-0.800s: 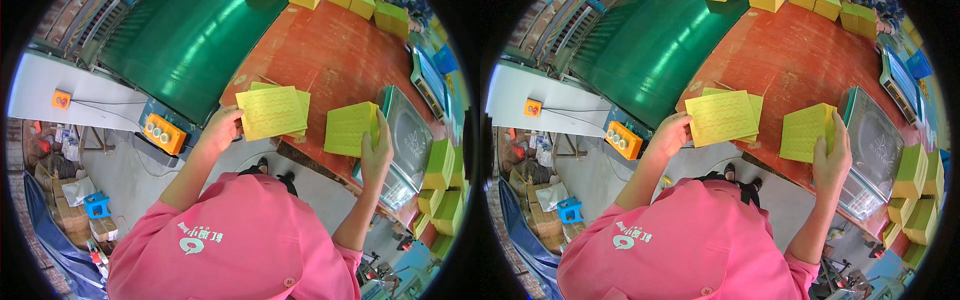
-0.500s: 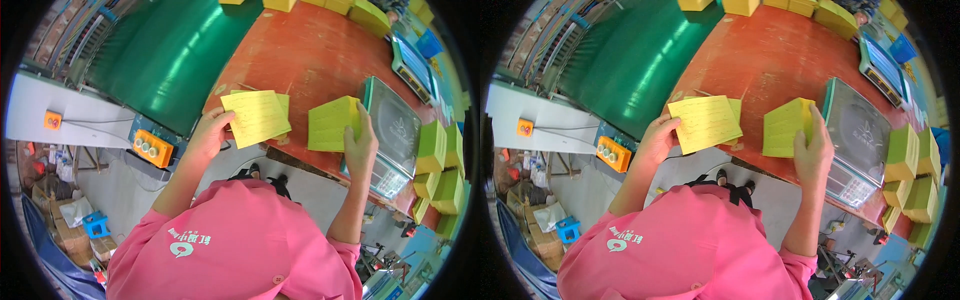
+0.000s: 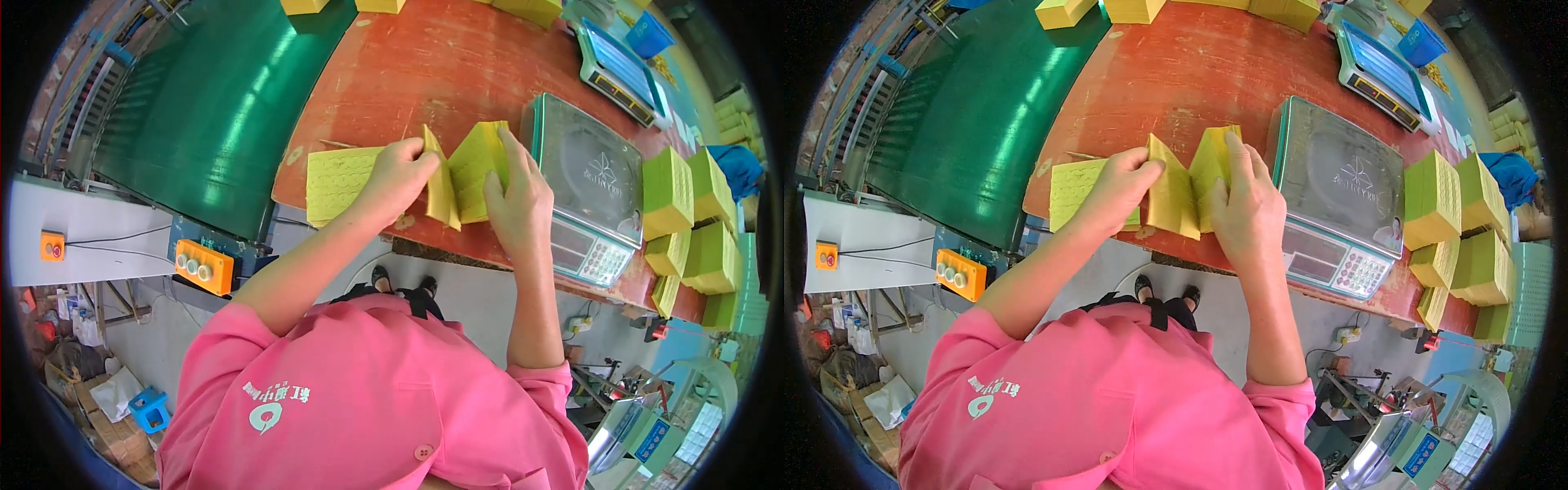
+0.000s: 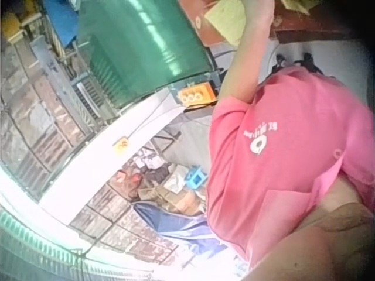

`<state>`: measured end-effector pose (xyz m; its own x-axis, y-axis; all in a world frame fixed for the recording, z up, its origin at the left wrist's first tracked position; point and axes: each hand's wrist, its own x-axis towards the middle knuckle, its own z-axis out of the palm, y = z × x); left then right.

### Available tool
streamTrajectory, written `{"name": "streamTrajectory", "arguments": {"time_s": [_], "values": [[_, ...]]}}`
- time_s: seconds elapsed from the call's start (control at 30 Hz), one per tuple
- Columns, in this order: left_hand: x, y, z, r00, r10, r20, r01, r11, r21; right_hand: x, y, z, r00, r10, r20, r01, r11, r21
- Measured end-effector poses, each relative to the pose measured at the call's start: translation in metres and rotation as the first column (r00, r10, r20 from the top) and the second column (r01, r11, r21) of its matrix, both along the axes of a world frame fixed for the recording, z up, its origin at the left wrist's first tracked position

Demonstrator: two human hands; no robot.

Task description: Weighing stacks of yellow paper, adding labels, and placing them into a banding machine.

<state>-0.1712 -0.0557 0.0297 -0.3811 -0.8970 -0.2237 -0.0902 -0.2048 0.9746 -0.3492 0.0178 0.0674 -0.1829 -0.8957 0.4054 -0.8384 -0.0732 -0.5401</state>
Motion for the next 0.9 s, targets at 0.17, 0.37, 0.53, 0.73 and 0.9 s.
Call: {"name": "streamTrajectory", "arguments": {"time_s": [0.17, 0.37, 0.53, 0.73, 0.9], "values": [[-0.029, 0.004, -0.004, 0.997, 0.008, -0.071, -0.005, 0.999, 0.039, 0.008, -0.002, 0.003, 0.997, 0.039, 0.063, -0.039, 0.999, 0.002], [-0.035, 0.013, 0.005, 0.981, 0.021, -0.191, -0.002, 0.995, 0.097, 0.006, 0.001, 0.000, 0.981, 0.077, 0.177, -0.086, 0.996, 0.040], [-0.025, 0.014, -0.001, 0.953, 0.072, -0.295, -0.012, 0.980, 0.200, 0.012, 0.002, 0.011, 0.976, 0.058, 0.211, -0.093, 0.983, 0.159], [-0.012, 0.018, -0.020, 0.947, 0.008, -0.320, 0.018, 0.997, 0.078, 0.018, -0.003, 0.013, 0.994, 0.099, 0.054, -0.108, 0.977, 0.187], [0.079, 0.030, -0.037, 0.853, 0.518, -0.057, -0.484, 0.746, -0.457, 0.005, 0.000, 0.010, 0.996, 0.059, 0.064, -0.071, 0.974, 0.213]]}}
